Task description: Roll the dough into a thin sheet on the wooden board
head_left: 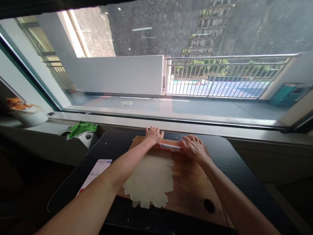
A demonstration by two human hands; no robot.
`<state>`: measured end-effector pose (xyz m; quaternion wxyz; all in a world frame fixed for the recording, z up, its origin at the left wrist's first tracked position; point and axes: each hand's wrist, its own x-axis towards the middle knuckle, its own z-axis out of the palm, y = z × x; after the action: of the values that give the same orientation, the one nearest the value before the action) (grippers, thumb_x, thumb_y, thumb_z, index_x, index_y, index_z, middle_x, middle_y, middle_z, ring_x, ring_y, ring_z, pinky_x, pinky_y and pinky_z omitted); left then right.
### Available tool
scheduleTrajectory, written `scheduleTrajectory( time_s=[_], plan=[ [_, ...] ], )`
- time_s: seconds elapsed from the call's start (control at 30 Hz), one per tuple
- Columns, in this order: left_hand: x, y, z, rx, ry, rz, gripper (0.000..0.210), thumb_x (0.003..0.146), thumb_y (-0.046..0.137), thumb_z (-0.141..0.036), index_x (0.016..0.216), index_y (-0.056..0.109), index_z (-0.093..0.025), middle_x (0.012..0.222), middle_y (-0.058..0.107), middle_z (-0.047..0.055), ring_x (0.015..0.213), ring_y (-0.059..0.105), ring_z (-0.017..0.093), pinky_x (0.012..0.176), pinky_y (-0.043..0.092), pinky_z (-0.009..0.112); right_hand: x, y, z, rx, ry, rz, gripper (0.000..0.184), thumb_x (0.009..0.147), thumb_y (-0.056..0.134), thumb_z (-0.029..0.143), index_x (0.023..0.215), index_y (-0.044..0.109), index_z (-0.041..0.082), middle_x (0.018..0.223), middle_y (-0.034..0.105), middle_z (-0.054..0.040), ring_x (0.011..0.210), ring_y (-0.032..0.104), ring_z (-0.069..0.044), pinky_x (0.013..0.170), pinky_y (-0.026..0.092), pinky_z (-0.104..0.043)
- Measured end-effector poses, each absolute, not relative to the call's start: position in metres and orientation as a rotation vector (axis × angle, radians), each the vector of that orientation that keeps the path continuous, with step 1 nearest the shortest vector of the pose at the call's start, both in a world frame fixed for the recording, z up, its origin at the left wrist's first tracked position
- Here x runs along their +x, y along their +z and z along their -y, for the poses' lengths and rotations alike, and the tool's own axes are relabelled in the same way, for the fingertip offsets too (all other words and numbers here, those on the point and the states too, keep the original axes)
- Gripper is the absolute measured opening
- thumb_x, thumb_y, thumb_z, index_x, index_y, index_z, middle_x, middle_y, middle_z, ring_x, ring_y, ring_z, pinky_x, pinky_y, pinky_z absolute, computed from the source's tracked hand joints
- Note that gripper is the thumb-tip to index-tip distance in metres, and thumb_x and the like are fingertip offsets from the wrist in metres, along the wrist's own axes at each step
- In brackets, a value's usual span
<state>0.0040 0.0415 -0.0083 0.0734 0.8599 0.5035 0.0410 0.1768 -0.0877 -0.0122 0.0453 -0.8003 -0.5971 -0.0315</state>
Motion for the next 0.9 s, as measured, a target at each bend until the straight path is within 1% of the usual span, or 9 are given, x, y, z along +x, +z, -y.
scheduleTrajectory(
  time_s=[0.13,0.3,0.37,0.47,0.53,0.6,0.7,0.8,0.9],
  plan=[
    [-0.023,-0.024,-0.014,2.66,0.112,-1.342,0.05,0.103,0.024,-0.047,0.138,0.054,-0.025,0.151,0.049,0.008,0.144,0.035,0.029,0.116,0.025,0.059,0.169,-0.019,0.117,-2.344,-0.095,1.997,0.048,0.102,0.031,0.042,0.132,0.062,0.022,0.148,0.052,-0.0115,0.144,0.034,-0.029,0.113,0.03,-0.05],
    [-0.043,-0.039,0.001,2.82,0.209,-1.188,0.054,0.101,0.031,-0.051,0.144,0.05,-0.026,0.154,0.046,0.007,0.145,0.034,0.03,0.118,0.025,0.055,0.165,-0.027,0.134,-2.261,-0.13,2.042,0.055,0.101,0.03,0.046,0.141,0.055,0.018,0.151,0.048,-0.0136,0.147,0.028,-0.032,0.116,0.024,-0.052],
    [-0.03,-0.033,-0.015,2.808,0.297,-1.249,0.05,0.101,0.033,-0.048,0.14,0.054,-0.024,0.152,0.048,0.009,0.144,0.035,0.03,0.118,0.024,0.056,0.169,-0.022,0.112,-2.344,-0.055,1.953,0.054,0.102,0.028,0.047,0.139,0.056,0.019,0.15,0.049,-0.0136,0.145,0.031,-0.031,0.114,0.027,-0.051],
    [-0.006,-0.019,-0.044,2.755,0.486,-1.422,0.043,0.101,0.036,-0.04,0.126,0.064,-0.019,0.14,0.06,0.012,0.14,0.04,0.029,0.117,0.024,0.054,0.18,-0.011,0.071,-2.458,0.128,1.78,0.055,0.101,0.026,0.049,0.141,0.053,0.021,0.151,0.047,-0.0124,0.144,0.034,-0.029,0.111,0.033,-0.05],
    [0.002,-0.015,-0.053,2.736,0.572,-1.507,0.04,0.101,0.036,-0.036,0.114,0.069,-0.017,0.128,0.067,0.013,0.136,0.045,0.029,0.116,0.026,0.051,0.184,-0.008,0.059,-2.488,0.202,1.722,0.057,0.101,0.025,0.051,0.144,0.049,0.022,0.154,0.044,-0.012,0.144,0.034,-0.028,0.111,0.033,-0.05],
    [-0.005,-0.018,-0.046,2.752,0.571,-1.465,0.041,0.102,0.033,-0.034,0.108,0.07,-0.017,0.124,0.069,0.012,0.131,0.049,0.028,0.114,0.03,0.049,0.184,-0.009,0.066,-2.467,0.202,1.774,0.057,0.1,0.025,0.051,0.143,0.05,0.023,0.155,0.042,-0.0122,0.145,0.032,-0.029,0.112,0.033,-0.051],
    [-0.032,-0.034,-0.017,2.801,0.473,-1.266,0.044,0.102,0.03,-0.038,0.121,0.066,-0.021,0.133,0.065,0.008,0.13,0.05,0.028,0.111,0.034,0.052,0.174,-0.017,0.102,-2.313,0.105,2.016,0.055,0.101,0.026,0.05,0.139,0.055,0.023,0.154,0.044,-0.0115,0.146,0.031,-0.03,0.114,0.029,-0.051],
    [-0.051,-0.045,0.003,2.894,0.403,-1.081,0.046,0.101,0.032,-0.043,0.132,0.06,-0.024,0.142,0.059,0.007,0.135,0.045,0.03,0.113,0.03,0.054,0.167,-0.022,0.127,-2.202,0.011,2.15,0.055,0.101,0.028,0.052,0.14,0.054,0.023,0.153,0.046,-0.01,0.147,0.029,-0.029,0.116,0.026,-0.05],
    [-0.039,-0.04,-0.012,2.852,0.382,-1.153,0.047,0.1,0.034,-0.045,0.136,0.057,-0.024,0.146,0.055,0.008,0.139,0.041,0.03,0.116,0.026,0.056,0.171,-0.019,0.108,-2.306,0.014,2.05,0.054,0.101,0.028,0.051,0.14,0.055,0.025,0.154,0.045,-0.0097,0.147,0.029,-0.03,0.116,0.027,-0.051]
  ],
)
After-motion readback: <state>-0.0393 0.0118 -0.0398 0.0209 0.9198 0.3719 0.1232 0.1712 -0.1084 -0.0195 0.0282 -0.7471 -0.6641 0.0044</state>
